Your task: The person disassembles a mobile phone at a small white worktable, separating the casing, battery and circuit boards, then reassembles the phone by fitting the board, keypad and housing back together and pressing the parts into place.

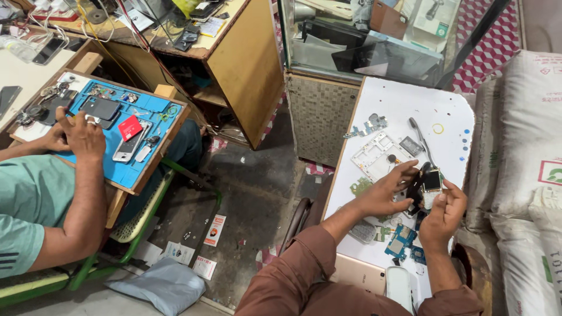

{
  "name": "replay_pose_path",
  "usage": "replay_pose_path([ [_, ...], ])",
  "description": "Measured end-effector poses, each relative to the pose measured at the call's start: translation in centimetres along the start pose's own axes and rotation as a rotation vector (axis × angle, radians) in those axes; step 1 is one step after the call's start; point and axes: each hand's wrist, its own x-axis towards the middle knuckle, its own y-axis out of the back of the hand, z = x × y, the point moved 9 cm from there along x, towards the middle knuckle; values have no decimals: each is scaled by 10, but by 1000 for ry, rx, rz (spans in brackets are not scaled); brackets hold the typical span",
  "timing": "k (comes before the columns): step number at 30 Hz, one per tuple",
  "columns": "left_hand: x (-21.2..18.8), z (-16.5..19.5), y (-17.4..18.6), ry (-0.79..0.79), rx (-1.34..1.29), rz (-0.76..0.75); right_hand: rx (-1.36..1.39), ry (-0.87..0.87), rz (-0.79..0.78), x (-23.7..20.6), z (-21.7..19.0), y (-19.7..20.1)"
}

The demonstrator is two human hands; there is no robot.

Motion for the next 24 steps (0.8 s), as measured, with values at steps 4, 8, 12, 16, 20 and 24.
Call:
replay_pose_path([
  [4, 1, -2, 5, 75, 78, 19, 48, -45, -25, 2, 3, -3],
  [8, 3, -2, 6, 128, 12, 38, 22, -72, -30, 2, 4, -5],
  [12, 3, -1, 3, 151, -15, 22, 14, -53, -47, 3, 1, -8],
  [16, 5, -3, 5, 156, -171, 54, -40, -29, -68, 2, -2, -10],
  [20, 7, -7, 9, 105, -288, 80, -137, -21, -61, 1, -2, -9],
  [24, 6, -18, 14, 149, -374, 164, -99, -49, -39, 0, 2, -6],
])
